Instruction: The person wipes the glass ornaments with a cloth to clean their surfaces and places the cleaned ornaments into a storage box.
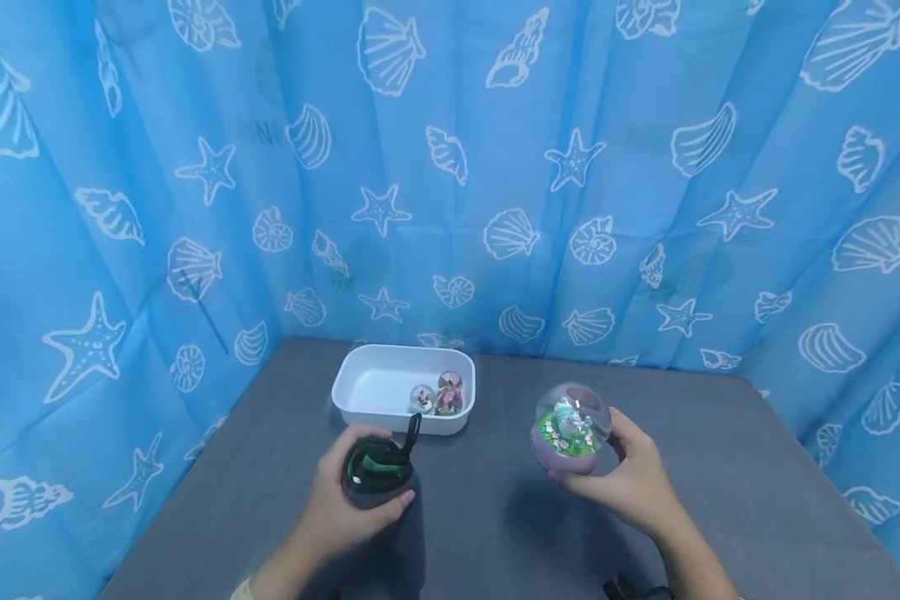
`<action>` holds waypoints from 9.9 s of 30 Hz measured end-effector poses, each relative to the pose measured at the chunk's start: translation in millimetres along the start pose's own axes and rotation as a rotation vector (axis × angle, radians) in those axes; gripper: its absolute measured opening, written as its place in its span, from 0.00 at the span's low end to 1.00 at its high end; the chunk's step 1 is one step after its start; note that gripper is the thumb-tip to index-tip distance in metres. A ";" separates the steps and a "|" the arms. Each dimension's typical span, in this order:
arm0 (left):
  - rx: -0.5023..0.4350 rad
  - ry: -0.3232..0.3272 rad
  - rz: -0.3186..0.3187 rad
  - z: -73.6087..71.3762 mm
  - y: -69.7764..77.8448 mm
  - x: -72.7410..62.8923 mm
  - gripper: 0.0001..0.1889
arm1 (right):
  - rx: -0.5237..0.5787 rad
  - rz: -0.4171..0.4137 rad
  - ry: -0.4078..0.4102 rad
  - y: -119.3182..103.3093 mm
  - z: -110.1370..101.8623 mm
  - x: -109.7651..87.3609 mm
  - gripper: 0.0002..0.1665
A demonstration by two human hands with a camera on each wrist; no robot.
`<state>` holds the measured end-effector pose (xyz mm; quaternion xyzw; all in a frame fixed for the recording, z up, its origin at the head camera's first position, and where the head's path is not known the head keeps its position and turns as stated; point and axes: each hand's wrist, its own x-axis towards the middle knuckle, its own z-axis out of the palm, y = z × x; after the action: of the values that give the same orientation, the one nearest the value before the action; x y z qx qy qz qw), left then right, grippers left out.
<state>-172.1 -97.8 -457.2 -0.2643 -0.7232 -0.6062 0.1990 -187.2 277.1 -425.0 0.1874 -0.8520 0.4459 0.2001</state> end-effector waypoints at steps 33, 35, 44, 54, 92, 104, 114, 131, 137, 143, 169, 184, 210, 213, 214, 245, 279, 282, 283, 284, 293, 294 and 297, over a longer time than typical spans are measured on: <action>-0.076 0.067 0.176 4.6 2.6 -3.3 0.40 | 0.052 -0.203 -0.255 -53.4 60.4 0.4 0.41; -0.082 0.072 0.187 4.9 2.1 -2.8 0.40 | 0.061 -0.215 -0.263 -55.4 64.9 2.1 0.41; -0.129 0.015 0.182 6.0 -0.5 -3.4 0.41 | 0.049 -0.231 -0.277 -62.4 76.3 0.3 0.42; -0.141 -0.041 0.166 8.7 -3.6 -2.9 0.41 | -0.146 -0.305 -0.197 -73.4 84.0 4.3 0.49; -0.107 0.086 0.267 13.9 -3.3 -4.3 0.41 | 0.019 -0.431 -0.122 -89.3 86.2 3.1 0.54; -0.104 0.117 0.208 13.0 -5.0 -5.7 0.42 | 0.142 -0.112 -0.185 -88.2 90.4 0.5 0.40; -0.102 0.129 0.217 9.8 -3.8 -5.0 0.40 | 0.302 0.225 -0.326 -91.0 92.3 5.3 0.28; -0.095 0.188 0.048 5.5 -10.3 -2.6 0.31 | 0.218 -0.073 -0.332 -90.9 88.3 2.7 0.57; -0.101 0.178 0.018 6.0 -8.7 -2.5 0.32 | 0.210 -0.095 -0.325 -88.0 88.0 3.5 0.53; -0.096 0.158 -0.003 6.0 -8.1 -3.0 0.37 | 0.311 -0.020 -0.331 -83.5 89.2 2.2 0.51; -0.305 0.174 0.164 3.8 -8.2 -3.2 0.30 | 0.399 0.388 -0.361 -90.3 98.5 6.5 0.35; -0.121 0.239 0.008 8.3 -3.1 -7.0 0.28 | 0.526 0.470 -0.363 -83.1 101.6 8.3 0.33; -0.097 0.132 0.148 3.2 -2.7 -1.3 0.47 | 0.666 0.524 -0.348 -78.5 90.4 14.3 0.33; -0.075 0.125 0.103 2.2 -2.2 -0.3 0.47 | 0.679 0.524 -0.338 -78.4 86.9 15.5 0.32; -0.067 0.116 0.088 2.3 -2.2 -0.3 0.46 | 0.677 0.520 -0.338 -78.3 86.2 15.7 0.32; -0.003 0.045 0.152 17.7 -4.7 -9.6 0.37 | 0.367 0.102 -0.517 -86.4 54.7 13.0 0.50; -0.061 0.140 0.254 13.4 0.9 -2.4 0.41 | 0.349 0.075 -0.306 -89.4 73.6 5.7 0.38; -0.060 0.146 0.257 12.3 1.7 -2.4 0.41 | 0.440 0.228 -0.362 -89.7 76.0 8.1 0.35; -0.060 0.148 0.262 12.0 2.3 -2.3 0.41 | 0.472 0.279 -0.389 -89.8 76.7 9.2 0.34; -0.057 0.151 0.271 11.6 3.0 -2.0 0.42 | 0.504 0.330 -0.420 -89.9 77.4 10.3 0.34; 0.001 0.175 0.390 5.9 11.5 2.8 0.46 | 0.750 0.504 -0.628 -87.8 84.5 15.3 0.34; 0.004 0.172 0.404 5.7 11.7 3.5 0.46 | 0.739 0.480 -0.617 -87.7 84.9 14.8 0.33; 0.007 0.176 0.432 6.1 10.9 4.9 0.45 | 0.682 0.386 -0.555 -88.5 86.7 13.3 0.30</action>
<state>-168.9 -89.7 -446.9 -0.3584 -0.6318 -0.5676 0.3875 -169.4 155.8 -402.9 0.1930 -0.6977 0.6620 -0.1943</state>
